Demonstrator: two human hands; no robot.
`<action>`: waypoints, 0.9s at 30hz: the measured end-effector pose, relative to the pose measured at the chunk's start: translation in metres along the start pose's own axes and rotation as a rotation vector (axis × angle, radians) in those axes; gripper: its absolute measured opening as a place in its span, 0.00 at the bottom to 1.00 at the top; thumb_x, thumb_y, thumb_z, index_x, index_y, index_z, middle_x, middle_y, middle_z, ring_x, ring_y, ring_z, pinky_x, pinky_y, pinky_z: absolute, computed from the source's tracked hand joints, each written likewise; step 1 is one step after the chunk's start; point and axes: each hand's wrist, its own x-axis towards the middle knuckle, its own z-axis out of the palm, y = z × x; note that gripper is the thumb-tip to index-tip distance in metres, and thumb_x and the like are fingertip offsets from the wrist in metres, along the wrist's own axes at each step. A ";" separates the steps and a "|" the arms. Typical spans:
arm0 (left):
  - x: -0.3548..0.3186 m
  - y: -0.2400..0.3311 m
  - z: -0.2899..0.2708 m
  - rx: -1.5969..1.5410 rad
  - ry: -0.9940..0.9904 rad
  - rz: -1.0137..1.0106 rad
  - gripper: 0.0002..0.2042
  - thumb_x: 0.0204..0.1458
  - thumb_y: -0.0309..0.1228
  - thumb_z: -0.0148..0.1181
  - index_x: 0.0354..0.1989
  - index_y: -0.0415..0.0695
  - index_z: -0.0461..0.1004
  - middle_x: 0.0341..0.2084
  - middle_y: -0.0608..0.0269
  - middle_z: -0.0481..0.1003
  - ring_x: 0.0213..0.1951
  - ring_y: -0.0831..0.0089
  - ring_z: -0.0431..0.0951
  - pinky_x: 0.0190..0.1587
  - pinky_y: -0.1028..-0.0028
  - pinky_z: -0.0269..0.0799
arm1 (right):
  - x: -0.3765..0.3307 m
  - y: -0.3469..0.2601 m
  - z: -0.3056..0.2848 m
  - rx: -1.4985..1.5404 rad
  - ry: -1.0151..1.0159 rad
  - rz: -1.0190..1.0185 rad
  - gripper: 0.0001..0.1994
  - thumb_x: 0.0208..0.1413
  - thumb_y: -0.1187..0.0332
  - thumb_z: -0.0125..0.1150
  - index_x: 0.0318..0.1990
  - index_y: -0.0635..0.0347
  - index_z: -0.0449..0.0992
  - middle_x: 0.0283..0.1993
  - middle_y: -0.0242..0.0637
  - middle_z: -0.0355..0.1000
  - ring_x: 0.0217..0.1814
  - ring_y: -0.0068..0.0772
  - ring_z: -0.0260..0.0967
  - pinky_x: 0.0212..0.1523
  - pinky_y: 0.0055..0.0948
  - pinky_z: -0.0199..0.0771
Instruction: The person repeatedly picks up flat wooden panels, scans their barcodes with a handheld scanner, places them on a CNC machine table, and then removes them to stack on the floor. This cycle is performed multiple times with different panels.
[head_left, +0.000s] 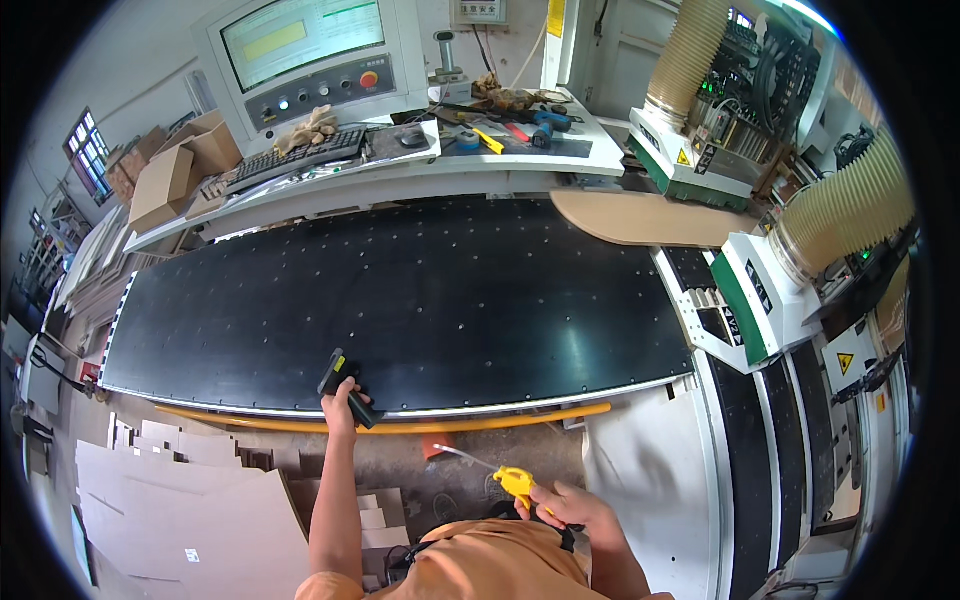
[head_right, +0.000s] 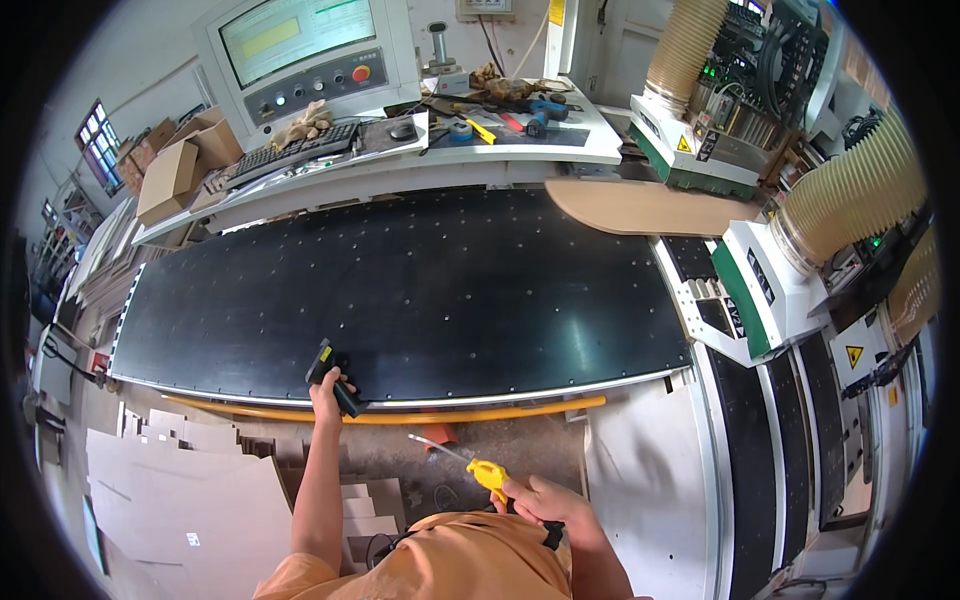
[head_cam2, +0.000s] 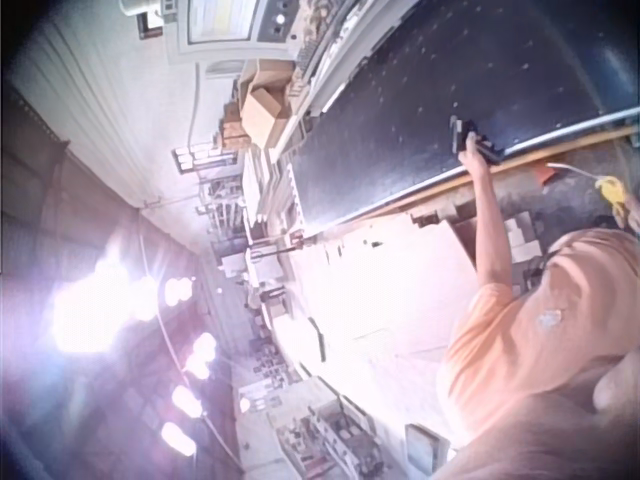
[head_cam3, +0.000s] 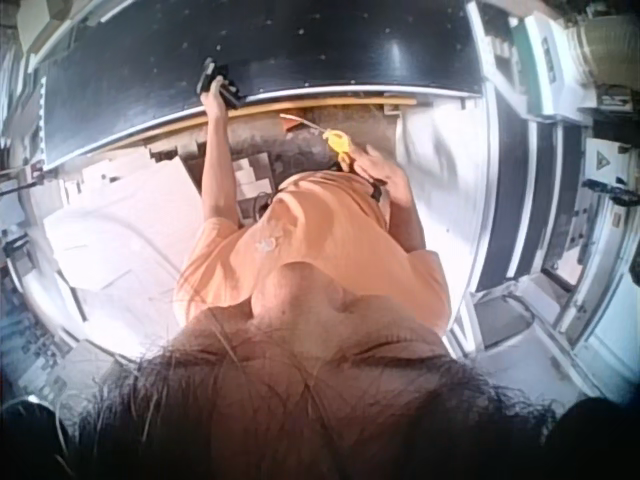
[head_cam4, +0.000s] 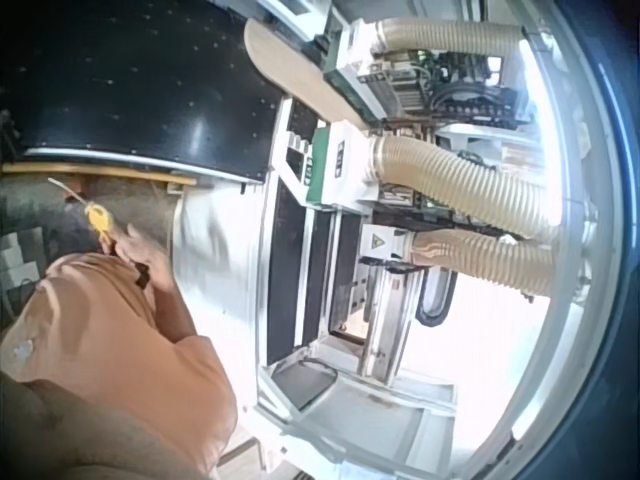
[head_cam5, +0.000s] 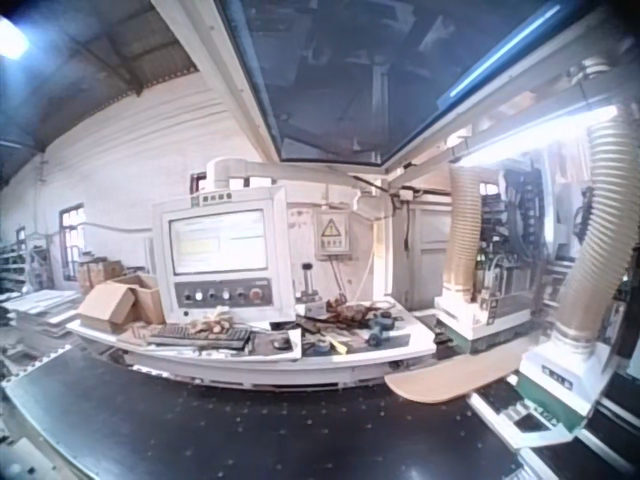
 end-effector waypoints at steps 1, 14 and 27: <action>-0.001 0.001 0.001 0.013 0.005 -0.001 0.15 0.53 0.42 0.63 0.30 0.41 0.74 0.17 0.59 0.77 0.12 0.75 0.71 0.11 0.77 0.57 | -0.001 0.001 -0.001 -0.010 -0.037 0.007 0.23 0.74 0.51 0.36 0.48 0.62 0.73 0.36 0.30 0.74 0.15 0.15 0.56 0.18 0.19 0.59; -0.001 -0.003 0.002 -0.016 -0.022 0.048 0.14 0.53 0.40 0.63 0.31 0.40 0.75 0.17 0.59 0.77 0.16 0.75 0.75 0.15 0.77 0.63 | 0.053 0.005 0.007 -0.173 0.551 -0.182 0.22 0.72 0.49 0.41 0.38 0.59 0.72 0.23 0.29 0.67 0.15 0.22 0.58 0.19 0.27 0.61; -0.002 0.000 0.002 -0.009 -0.008 -0.001 0.14 0.53 0.40 0.63 0.32 0.39 0.75 0.17 0.58 0.77 0.17 0.72 0.77 0.16 0.77 0.66 | 0.232 -0.137 0.005 -0.364 0.468 0.009 0.33 0.68 0.39 0.41 0.45 0.68 0.73 0.24 0.44 0.74 0.19 0.37 0.74 0.19 0.35 0.74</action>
